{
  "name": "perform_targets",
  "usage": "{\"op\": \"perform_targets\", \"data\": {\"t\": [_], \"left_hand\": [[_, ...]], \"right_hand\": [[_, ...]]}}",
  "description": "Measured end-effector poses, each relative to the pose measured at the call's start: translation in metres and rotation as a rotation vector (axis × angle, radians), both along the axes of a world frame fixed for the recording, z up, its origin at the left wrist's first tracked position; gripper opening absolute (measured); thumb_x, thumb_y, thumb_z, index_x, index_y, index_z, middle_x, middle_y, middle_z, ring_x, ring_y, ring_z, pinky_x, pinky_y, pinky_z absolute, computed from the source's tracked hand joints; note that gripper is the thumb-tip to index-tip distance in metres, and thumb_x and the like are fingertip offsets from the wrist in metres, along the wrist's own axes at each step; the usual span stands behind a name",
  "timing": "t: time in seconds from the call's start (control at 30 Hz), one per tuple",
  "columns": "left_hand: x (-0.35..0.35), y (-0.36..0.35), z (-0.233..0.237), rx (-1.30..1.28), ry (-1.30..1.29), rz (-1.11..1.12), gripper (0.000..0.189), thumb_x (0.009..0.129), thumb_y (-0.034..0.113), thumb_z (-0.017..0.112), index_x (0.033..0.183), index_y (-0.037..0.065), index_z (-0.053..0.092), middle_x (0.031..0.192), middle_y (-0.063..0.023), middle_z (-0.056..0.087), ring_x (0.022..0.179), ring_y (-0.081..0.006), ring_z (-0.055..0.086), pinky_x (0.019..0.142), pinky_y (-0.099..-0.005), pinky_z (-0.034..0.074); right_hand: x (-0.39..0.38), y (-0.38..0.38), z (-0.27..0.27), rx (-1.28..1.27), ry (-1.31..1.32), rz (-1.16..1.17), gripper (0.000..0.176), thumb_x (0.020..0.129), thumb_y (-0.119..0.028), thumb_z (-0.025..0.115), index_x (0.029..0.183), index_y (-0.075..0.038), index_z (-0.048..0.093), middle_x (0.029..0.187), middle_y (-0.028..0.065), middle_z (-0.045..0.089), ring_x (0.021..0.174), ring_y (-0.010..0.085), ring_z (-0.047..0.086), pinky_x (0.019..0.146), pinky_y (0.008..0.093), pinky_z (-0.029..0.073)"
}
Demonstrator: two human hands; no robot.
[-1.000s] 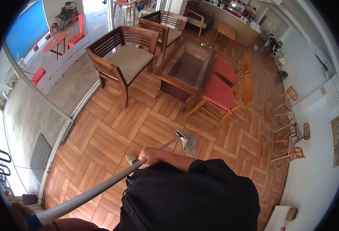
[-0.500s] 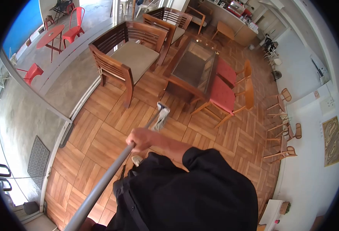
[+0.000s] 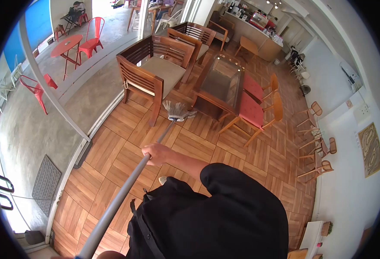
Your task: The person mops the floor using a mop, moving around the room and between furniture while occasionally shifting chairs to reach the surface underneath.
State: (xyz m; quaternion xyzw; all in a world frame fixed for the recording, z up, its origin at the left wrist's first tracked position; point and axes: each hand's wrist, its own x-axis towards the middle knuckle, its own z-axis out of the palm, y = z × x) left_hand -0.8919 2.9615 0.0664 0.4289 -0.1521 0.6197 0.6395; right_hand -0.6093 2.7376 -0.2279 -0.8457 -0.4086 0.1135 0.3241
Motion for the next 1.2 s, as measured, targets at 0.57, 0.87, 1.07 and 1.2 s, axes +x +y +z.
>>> {"op": "perform_targets", "data": {"t": [0.57,0.87,1.07,1.2], "left_hand": [[-0.002,0.034,-0.049,0.742,0.037,-1.082,0.027,0.084,0.016,0.069,0.062,0.011,0.054,0.054,0.0011,0.052,0.047,-0.0135,0.054,0.049,-0.0264,0.046],[0.076,-0.001,-0.064,0.529,0.018,-1.048,0.026,0.080,0.010,0.059,0.056,0.012,0.049,0.050,0.0005,0.048,0.040,-0.0102,0.047,0.040,-0.0256,0.036],[0.190,-0.034,-0.090,0.552,0.160,-1.012,0.031,0.085,0.019,0.062,0.058,0.012,0.049,0.050,0.0002,0.049,0.039,-0.0117,0.046,0.041,-0.0260,0.039],[0.300,-0.064,-0.126,0.666,0.304,-1.054,0.032,0.088,0.034,0.064,0.068,0.012,0.051,0.057,-0.0013,0.053,0.046,-0.0136,0.050,0.049,-0.0261,0.042]], "right_hand": [[-0.123,0.035,-0.079,0.141,0.044,-0.298,0.032,0.087,-0.036,0.073,0.079,-0.008,0.059,0.079,0.0109,0.062,0.090,0.0333,0.065,0.082,0.0481,0.049],[-0.058,0.022,-0.097,-0.083,-0.015,-0.437,0.030,0.094,-0.033,0.065,0.078,-0.009,0.057,0.080,0.0101,0.064,0.118,0.0329,0.062,0.094,0.0515,0.042],[0.086,-0.019,-0.117,-0.168,0.120,-0.403,0.027,0.094,-0.033,0.064,0.081,-0.010,0.059,0.092,0.0096,0.064,0.130,0.0329,0.053,0.091,0.0513,0.044],[0.201,-0.061,-0.143,0.111,-0.149,-0.525,0.030,0.092,-0.023,0.064,0.074,-0.004,0.050,0.075,0.0135,0.056,0.080,0.0346,0.063,0.093,0.0449,0.052]]}}
